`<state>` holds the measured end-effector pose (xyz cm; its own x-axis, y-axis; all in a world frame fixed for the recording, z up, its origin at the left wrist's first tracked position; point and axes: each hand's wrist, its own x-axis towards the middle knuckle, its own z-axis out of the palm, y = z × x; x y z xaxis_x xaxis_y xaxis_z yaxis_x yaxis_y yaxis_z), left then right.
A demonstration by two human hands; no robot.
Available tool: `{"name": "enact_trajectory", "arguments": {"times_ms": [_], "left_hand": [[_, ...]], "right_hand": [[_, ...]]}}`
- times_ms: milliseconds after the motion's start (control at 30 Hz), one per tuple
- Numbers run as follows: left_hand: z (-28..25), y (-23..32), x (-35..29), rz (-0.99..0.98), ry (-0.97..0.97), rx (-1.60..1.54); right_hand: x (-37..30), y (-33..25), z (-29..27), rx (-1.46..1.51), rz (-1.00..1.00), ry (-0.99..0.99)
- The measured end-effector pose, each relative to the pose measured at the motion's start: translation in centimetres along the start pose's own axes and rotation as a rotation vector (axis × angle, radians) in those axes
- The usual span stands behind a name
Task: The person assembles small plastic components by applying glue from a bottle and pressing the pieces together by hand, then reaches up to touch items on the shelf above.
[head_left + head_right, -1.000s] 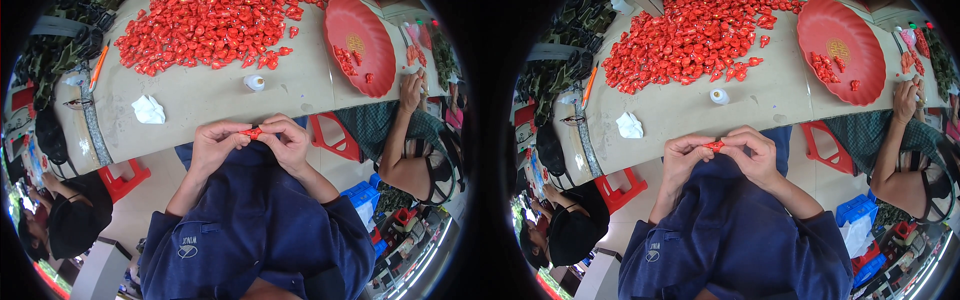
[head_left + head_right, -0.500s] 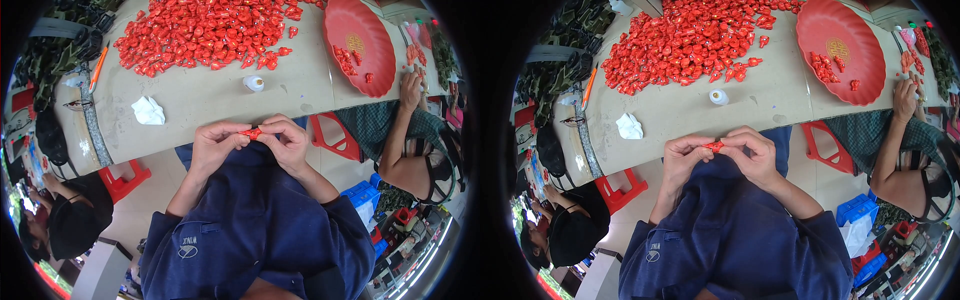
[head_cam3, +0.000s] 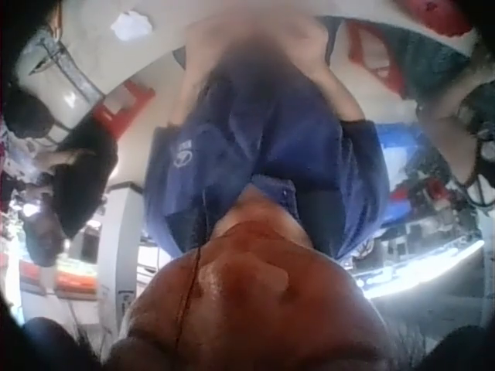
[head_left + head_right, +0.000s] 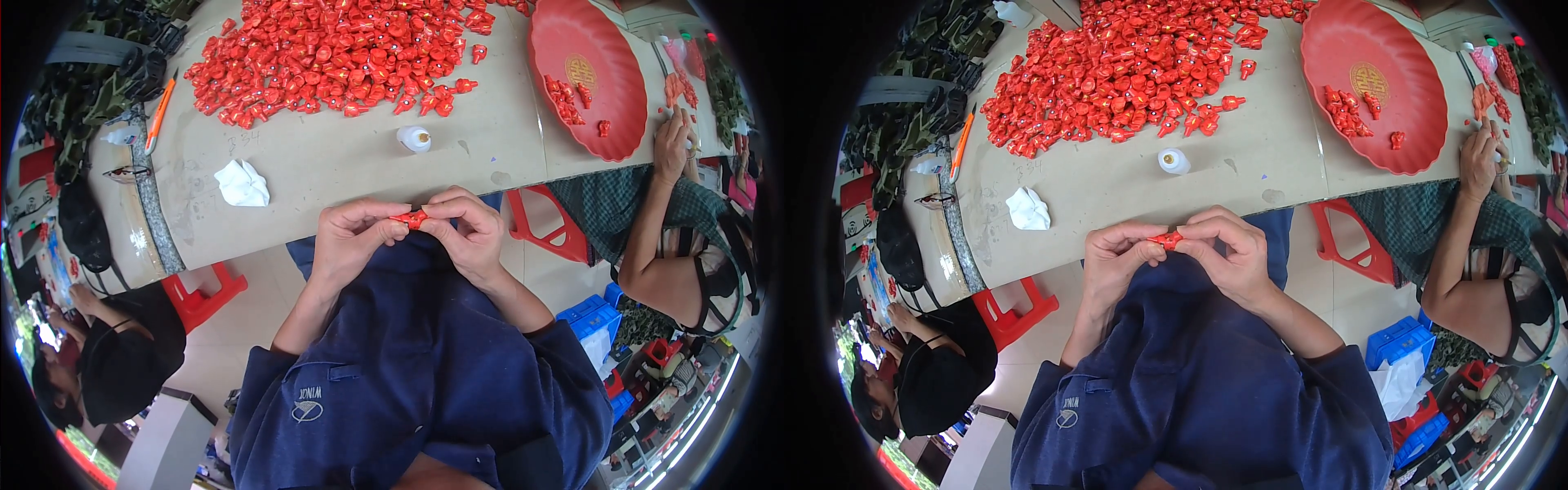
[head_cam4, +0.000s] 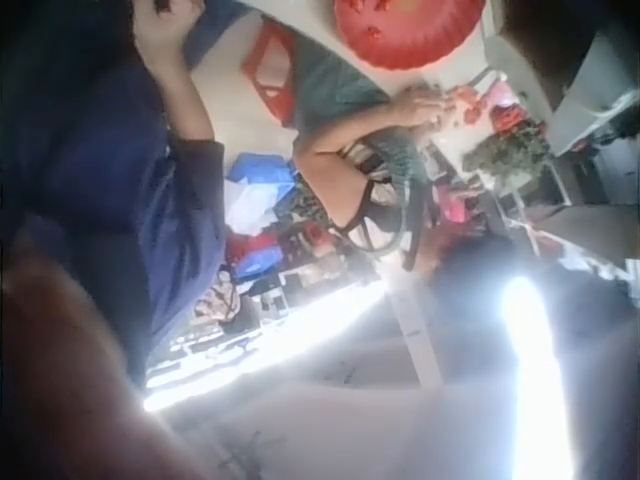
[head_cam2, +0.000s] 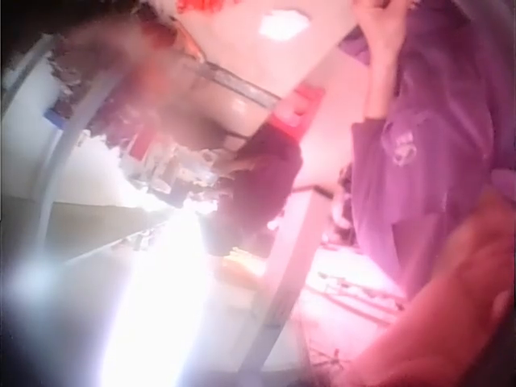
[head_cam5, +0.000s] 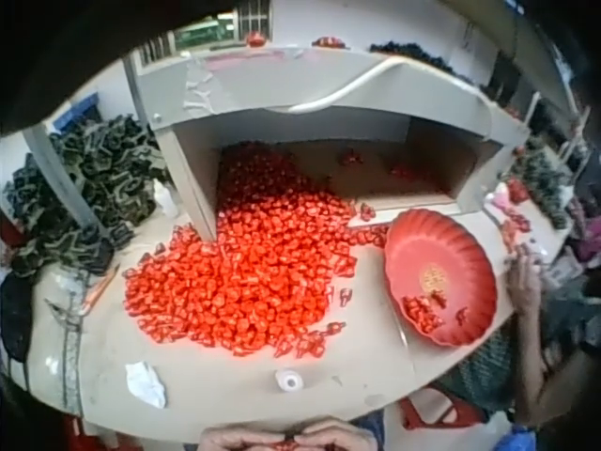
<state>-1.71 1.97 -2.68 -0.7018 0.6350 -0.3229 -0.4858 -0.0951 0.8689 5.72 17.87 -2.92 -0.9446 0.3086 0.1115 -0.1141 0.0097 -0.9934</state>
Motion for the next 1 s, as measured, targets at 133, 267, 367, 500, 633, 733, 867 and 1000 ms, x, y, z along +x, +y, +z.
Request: {"name": "enact_trajectory", "arguments": {"times_ms": [133,267,367,500,633,733,867,1000], "left_hand": [[0.6,0.5,0.1,-0.023,-0.013,-0.012],[1.4,1.3,0.9,-0.026,-0.033,0.02],[1.7,2.2,2.1,0.025,0.034,0.009],[0.3,3.7,5.2,0.516,0.355,0.905],[-0.8,3.9,7.3,0.721,0.419,1.324],[-0.6,3.8,7.6,0.708,0.432,1.36],[-1.2,3.6,7.5,0.63,0.445,1.331],[-1.3,3.8,6.2,0.422,0.5,0.911]], "right_hand": [[0.4,-0.6,-0.9,0.098,0.104,-0.042],[1.2,-1.4,-2.0,0.13,0.14,-0.023],[2.5,-2.6,-3.6,0.018,0.098,0.107],[4.9,-3.2,-8.4,-0.362,-0.081,0.5],[7.0,-2.4,-11.5,-0.531,-0.166,0.69],[7.3,-2.7,-12.2,-0.741,-0.099,0.684],[7.3,-3.5,-12.0,-0.876,-0.051,0.625],[6.7,-4.3,-11.2,-0.858,-0.06,0.635]]}}
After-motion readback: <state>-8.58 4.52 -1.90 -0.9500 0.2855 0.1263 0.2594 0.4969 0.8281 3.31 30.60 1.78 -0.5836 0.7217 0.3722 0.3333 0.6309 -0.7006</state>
